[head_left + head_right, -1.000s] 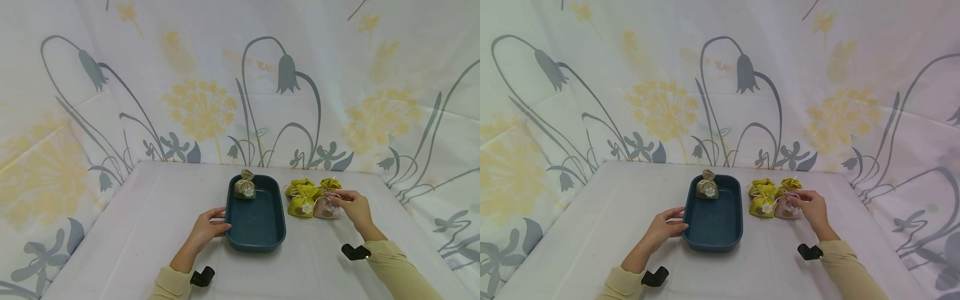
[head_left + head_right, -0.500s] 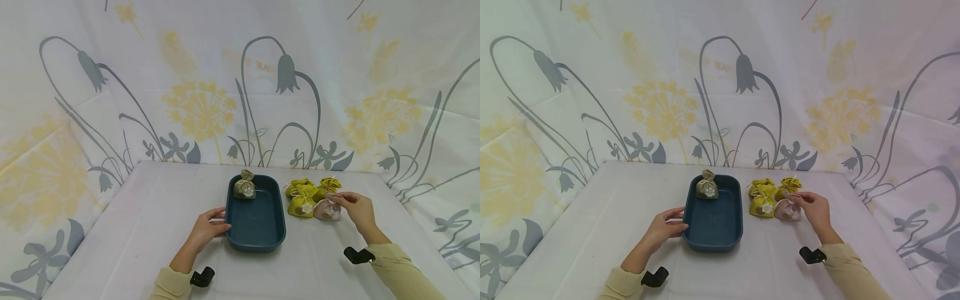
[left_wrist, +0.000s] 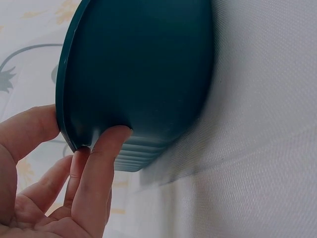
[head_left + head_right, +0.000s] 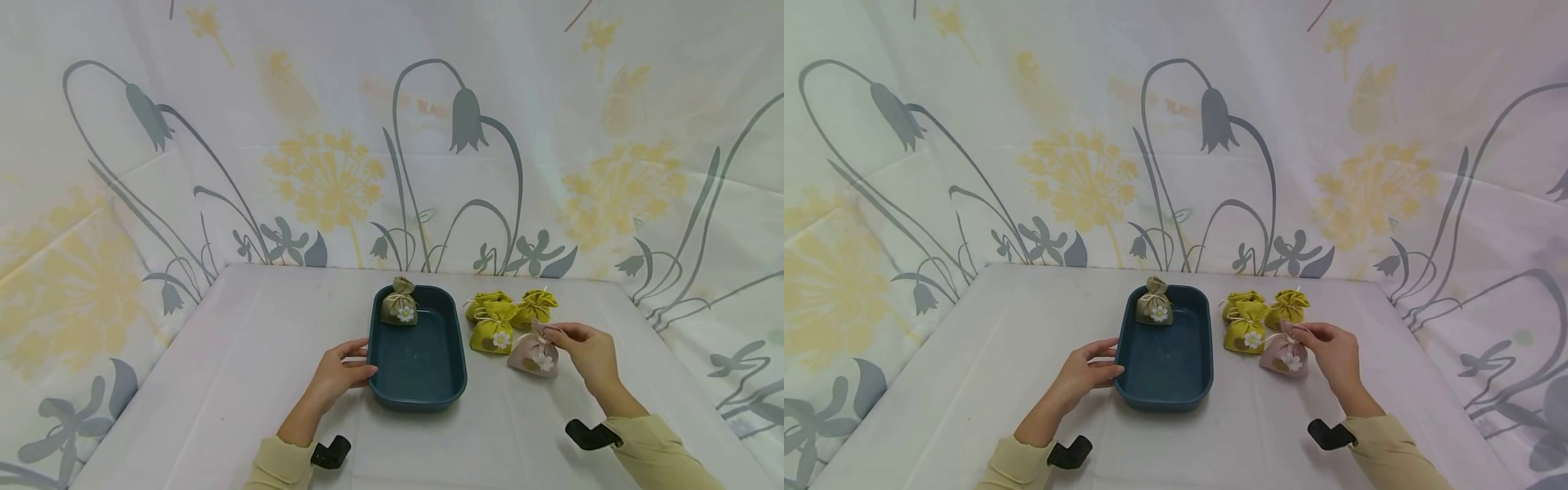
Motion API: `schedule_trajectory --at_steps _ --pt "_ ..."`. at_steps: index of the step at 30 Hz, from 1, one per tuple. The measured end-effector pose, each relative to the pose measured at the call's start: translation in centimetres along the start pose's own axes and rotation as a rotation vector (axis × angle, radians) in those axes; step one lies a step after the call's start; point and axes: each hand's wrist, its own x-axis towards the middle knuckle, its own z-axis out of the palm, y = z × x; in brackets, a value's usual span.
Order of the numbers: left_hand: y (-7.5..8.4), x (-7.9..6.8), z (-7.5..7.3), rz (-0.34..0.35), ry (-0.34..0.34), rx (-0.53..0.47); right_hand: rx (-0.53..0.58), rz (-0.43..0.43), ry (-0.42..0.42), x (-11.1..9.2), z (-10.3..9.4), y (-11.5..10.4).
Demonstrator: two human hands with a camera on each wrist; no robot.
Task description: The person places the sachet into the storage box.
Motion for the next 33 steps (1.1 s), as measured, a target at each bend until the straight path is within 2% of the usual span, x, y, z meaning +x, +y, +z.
schedule_trajectory --at_steps 9,13,17,24,33 --pt "-0.2 0.2 -0.1 -0.002 -0.009 -0.001 0.063 0.029 -0.014 -1.4 0.2 -1.3" --pt "-0.2 0.2 -0.1 0.0 -0.012 -0.003 0.133 0.021 -0.003 -1.9 0.5 -2.1" --pt "-0.2 0.2 -0.1 0.008 -0.017 -0.005 0.168 -0.002 0.001 -2.3 0.8 -3.0" --pt "-0.2 0.1 -0.1 0.006 -0.017 -0.008 0.124 -0.039 -0.005 -2.6 1.3 -4.9" --pt "-0.2 0.1 -0.1 0.003 -0.011 0.006 0.17 -0.129 -0.005 -2.0 2.3 -6.9"
